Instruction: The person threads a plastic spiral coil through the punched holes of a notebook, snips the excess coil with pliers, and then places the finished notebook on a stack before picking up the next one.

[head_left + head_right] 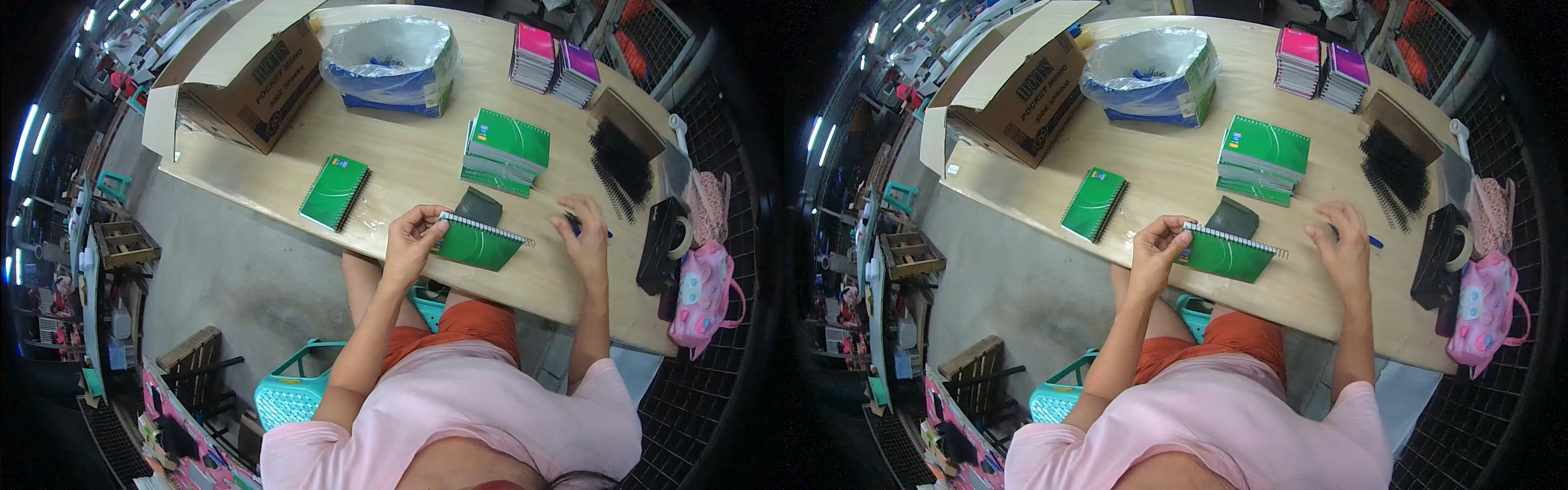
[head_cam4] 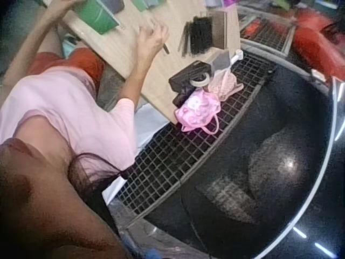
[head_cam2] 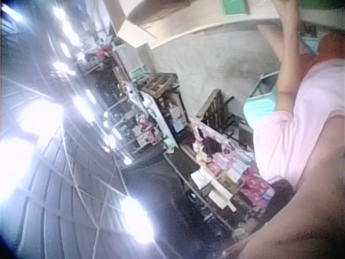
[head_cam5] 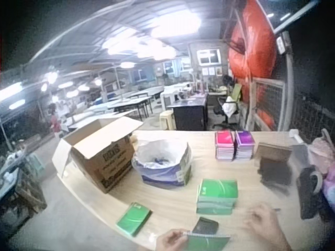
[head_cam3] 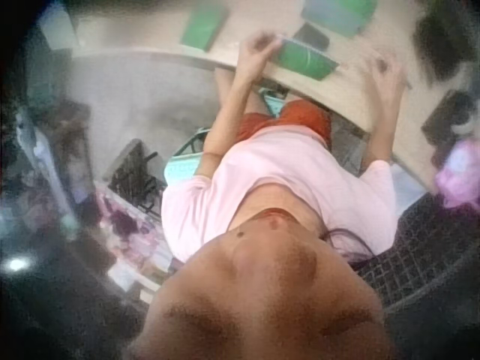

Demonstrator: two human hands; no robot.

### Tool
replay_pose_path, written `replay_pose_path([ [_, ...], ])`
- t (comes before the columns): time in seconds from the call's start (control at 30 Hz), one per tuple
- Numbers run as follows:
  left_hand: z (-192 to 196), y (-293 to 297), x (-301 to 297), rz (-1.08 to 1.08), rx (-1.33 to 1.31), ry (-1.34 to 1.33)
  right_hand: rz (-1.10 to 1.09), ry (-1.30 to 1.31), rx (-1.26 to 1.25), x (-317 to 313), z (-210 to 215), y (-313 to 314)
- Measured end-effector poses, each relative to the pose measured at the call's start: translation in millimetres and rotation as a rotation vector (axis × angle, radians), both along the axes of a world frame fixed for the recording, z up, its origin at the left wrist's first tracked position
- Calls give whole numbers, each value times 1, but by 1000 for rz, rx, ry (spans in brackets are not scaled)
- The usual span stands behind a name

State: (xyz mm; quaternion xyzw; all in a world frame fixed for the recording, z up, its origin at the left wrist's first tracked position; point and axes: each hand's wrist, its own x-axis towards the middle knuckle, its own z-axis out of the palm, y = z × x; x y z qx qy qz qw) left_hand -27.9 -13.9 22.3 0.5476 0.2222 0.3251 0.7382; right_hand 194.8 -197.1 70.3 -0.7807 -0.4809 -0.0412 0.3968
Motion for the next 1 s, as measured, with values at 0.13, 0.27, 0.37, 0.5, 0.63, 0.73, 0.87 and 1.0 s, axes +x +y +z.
replay_pose_path([
  [0.13,3,-5,10,-103,22,88,213,118,-10,-38,8,18],
  [0.27,4,-13,15,-112,52,35,328,217,-17,-60,3,51],
  [0.37,7,-12,10,-62,45,36,331,197,6,-70,6,57],
  [0.5,8,-10,7,-81,25,50,295,126,-17,-70,2,60],
  [0.63,5,-11,7,-95,11,49,372,277,-103,-63,3,55],
  [0.73,7,-7,1,-81,8,92,153,174,6,-32,-11,31],
  [0.87,2,1,-4,-24,6,95,-241,-134,-316,40,-34,-37],
  [1.0,-2,7,-4,-23,3,79,-301,-302,-419,54,-79,-60],
])
